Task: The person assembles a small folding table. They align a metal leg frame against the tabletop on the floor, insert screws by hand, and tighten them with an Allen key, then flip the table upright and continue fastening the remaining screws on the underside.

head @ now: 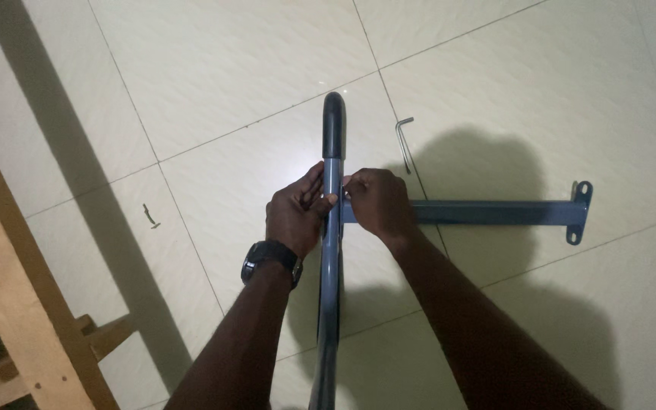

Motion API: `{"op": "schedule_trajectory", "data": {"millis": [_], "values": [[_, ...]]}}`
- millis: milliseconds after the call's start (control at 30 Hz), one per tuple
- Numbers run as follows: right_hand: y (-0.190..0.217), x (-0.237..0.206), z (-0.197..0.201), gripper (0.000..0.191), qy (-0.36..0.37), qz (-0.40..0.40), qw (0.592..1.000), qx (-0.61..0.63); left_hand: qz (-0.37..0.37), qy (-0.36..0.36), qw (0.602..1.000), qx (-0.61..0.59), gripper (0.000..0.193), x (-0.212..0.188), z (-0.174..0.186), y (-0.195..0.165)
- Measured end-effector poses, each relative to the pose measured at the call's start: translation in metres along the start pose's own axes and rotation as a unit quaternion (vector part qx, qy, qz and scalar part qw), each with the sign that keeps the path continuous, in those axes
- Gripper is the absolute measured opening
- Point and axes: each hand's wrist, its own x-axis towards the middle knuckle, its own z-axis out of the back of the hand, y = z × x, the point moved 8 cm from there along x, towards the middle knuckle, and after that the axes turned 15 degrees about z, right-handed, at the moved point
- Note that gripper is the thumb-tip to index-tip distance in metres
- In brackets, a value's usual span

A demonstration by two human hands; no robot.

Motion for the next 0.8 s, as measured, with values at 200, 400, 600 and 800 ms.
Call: {"op": "schedule_trajectory", "data": {"millis": [200,400,600,800], "values": [[0.009,0.006,0.006,0.012,-0.037,0.088,0.994,0.051,0.022,-0.031,0.998,0.047,0.061,-0.001,0.004,0.004],[0.004,-0.003,0.006,0.011,-0.053,0.081,0.994,0.055,-0.001,-0.008,1.000,0.004,0.061,-0.005,0.001,-0.004],[0.003,0.003,-0.002,0.014,0.011,0.050,0.999,-0.011,0.080,-0.055,0.992,0.082,0.061,-0.009,0.005,0.000],[0.002,0.004,0.007,0.012,-0.052,0.073,0.994,0.064,-0.006,-0.040,0.997,0.061,0.061,-0.009,0.003,-0.008]]}}
